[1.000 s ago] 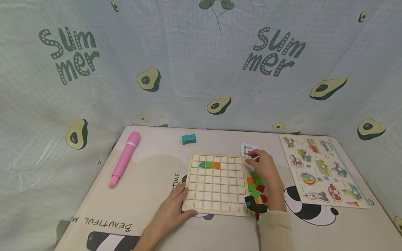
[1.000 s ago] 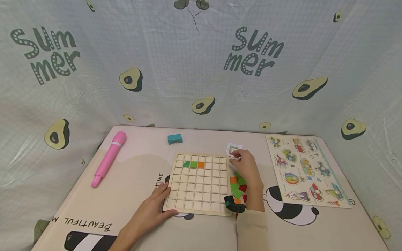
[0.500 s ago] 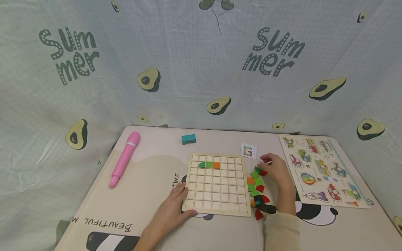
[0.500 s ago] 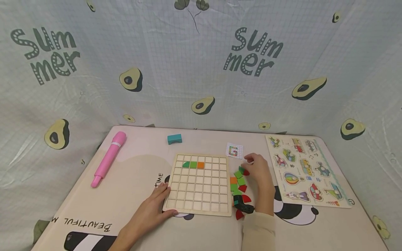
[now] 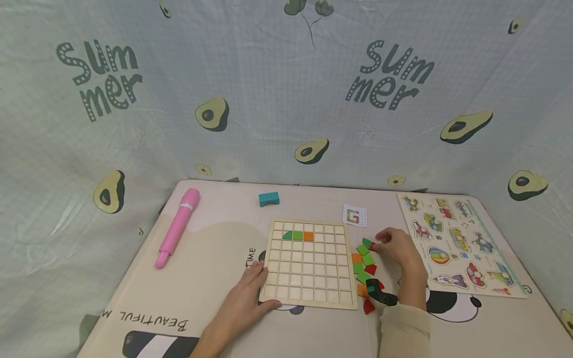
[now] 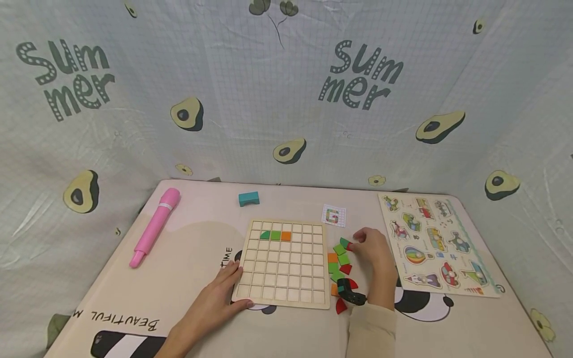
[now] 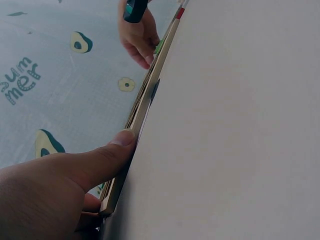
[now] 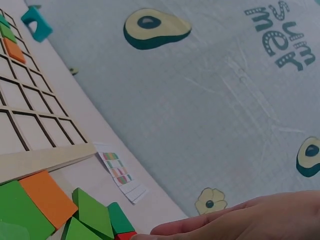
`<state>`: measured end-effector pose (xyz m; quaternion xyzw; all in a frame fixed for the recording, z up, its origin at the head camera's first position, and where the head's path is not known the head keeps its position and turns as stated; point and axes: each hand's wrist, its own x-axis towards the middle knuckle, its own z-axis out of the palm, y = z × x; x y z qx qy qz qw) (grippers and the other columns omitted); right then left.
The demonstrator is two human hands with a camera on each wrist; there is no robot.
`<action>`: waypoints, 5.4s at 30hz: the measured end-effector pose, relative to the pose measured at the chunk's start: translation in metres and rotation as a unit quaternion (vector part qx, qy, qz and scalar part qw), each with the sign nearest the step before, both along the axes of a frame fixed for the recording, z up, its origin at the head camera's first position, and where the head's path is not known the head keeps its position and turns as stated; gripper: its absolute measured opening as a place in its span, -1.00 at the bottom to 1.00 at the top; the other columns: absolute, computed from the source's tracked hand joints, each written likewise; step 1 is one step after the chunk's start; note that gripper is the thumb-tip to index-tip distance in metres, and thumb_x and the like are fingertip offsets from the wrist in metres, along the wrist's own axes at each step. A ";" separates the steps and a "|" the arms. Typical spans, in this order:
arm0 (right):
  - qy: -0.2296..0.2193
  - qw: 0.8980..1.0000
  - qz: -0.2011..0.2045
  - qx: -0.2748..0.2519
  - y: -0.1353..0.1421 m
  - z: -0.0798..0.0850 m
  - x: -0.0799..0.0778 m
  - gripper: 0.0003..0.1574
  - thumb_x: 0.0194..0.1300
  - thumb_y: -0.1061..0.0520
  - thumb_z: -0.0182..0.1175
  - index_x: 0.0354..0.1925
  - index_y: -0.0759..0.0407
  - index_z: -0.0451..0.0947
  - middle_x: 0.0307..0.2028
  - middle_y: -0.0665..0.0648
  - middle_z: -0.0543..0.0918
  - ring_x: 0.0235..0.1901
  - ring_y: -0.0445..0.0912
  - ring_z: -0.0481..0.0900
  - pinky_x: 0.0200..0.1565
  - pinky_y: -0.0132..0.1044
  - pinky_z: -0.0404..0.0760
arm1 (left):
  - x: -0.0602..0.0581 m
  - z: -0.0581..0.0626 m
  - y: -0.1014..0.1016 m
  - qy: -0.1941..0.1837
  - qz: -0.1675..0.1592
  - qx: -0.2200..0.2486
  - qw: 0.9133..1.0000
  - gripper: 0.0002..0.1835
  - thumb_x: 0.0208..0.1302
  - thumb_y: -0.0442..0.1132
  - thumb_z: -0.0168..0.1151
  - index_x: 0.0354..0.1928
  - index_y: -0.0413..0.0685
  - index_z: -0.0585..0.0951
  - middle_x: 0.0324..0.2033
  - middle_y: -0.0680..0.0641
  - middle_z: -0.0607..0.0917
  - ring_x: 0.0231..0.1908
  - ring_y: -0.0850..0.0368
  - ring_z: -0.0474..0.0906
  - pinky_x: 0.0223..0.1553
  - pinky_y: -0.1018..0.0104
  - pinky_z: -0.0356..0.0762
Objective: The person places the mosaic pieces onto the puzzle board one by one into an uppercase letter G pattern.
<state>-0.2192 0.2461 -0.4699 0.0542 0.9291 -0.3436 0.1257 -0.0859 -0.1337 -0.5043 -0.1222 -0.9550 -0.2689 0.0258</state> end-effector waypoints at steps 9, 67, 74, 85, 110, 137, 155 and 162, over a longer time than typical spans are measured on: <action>0.009 1.000 0.016 0.007 -0.003 -0.003 -0.002 -0.60 0.37 0.06 0.27 0.01 0.33 0.59 -0.16 0.28 0.67 -0.19 0.05 0.54 -0.11 -0.13 0.58 | -0.001 -0.002 -0.001 0.003 -0.001 -0.003 1.000 -0.11 0.04 0.13 0.50 0.33 -0.27 0.48 0.38 -0.26 0.46 0.46 -0.17 0.29 0.46 -0.01 0.31; 0.124 0.990 0.056 -0.024 -0.046 0.002 -0.015 -0.70 0.38 0.25 0.16 0.03 0.33 0.61 -0.10 0.32 0.65 -0.16 0.08 0.55 -0.11 -0.15 0.59 | 0.001 0.002 -0.001 0.004 0.002 -0.007 1.000 -0.11 0.06 0.12 0.49 0.33 -0.28 0.47 0.37 -0.25 0.47 0.46 -0.17 0.30 0.40 -0.03 0.39; 0.143 0.986 0.078 -0.044 -0.062 0.003 -0.016 -0.76 0.36 0.20 0.21 -0.04 0.30 0.60 -0.15 0.27 0.70 -0.14 0.08 0.63 -0.03 -0.05 0.65 | 0.000 0.001 -0.001 -0.005 0.002 -0.002 1.000 -0.10 0.07 0.14 0.48 0.35 -0.27 0.46 0.40 -0.25 0.44 0.48 -0.15 0.26 0.44 0.00 0.34; 0.128 0.985 0.098 -0.055 -0.093 0.003 -0.014 -0.81 0.35 0.23 0.22 -0.09 0.29 0.59 -0.20 0.21 0.66 -0.18 0.02 0.61 -0.06 -0.11 0.66 | 0.001 -0.001 -0.002 0.017 0.000 -0.011 1.000 -0.12 0.05 0.13 0.50 0.32 -0.28 0.49 0.36 -0.24 0.48 0.45 -0.16 0.31 0.40 0.00 0.39; 0.122 0.983 0.132 -0.029 -0.120 -0.014 -0.017 -0.88 0.33 0.17 0.29 -0.17 0.17 0.67 -0.29 0.08 0.69 -0.28 -0.12 0.57 -0.15 -0.20 0.62 | -0.001 0.000 -0.002 -0.005 0.004 -0.002 1.000 -0.10 0.04 0.12 0.51 0.34 -0.26 0.47 0.38 -0.24 0.47 0.47 -0.15 0.28 0.43 0.00 0.35; 0.125 0.987 0.091 -0.034 -0.096 0.003 -0.014 -0.68 0.38 0.11 0.27 0.02 0.27 0.63 -0.16 0.18 0.69 -0.18 -0.01 0.61 -0.08 -0.11 0.68 | 0.000 0.002 -0.003 0.009 -0.001 -0.005 1.000 -0.11 0.04 0.13 0.50 0.32 -0.28 0.49 0.36 -0.26 0.48 0.44 -0.19 0.32 0.38 -0.04 0.41; 0.142 0.987 0.064 -0.027 -0.059 0.014 -0.009 -0.63 0.39 0.13 0.24 0.08 0.32 0.58 -0.11 0.25 0.67 -0.11 0.07 0.62 -0.06 -0.08 0.64 | -0.001 0.002 -0.003 0.005 -0.001 -0.001 1.000 -0.11 0.04 0.13 0.50 0.31 -0.29 0.49 0.36 -0.27 0.47 0.45 -0.19 0.31 0.41 -0.05 0.38; 0.131 0.990 0.058 -0.013 -0.051 0.013 -0.004 -0.61 0.39 0.11 0.24 0.06 0.34 0.57 -0.07 0.29 0.64 -0.10 0.08 0.60 -0.06 -0.08 0.65 | -0.001 0.001 -0.002 -0.002 -0.001 0.002 1.000 -0.11 0.03 0.12 0.51 0.32 -0.29 0.48 0.37 -0.28 0.47 0.45 -0.20 0.30 0.41 -0.05 0.38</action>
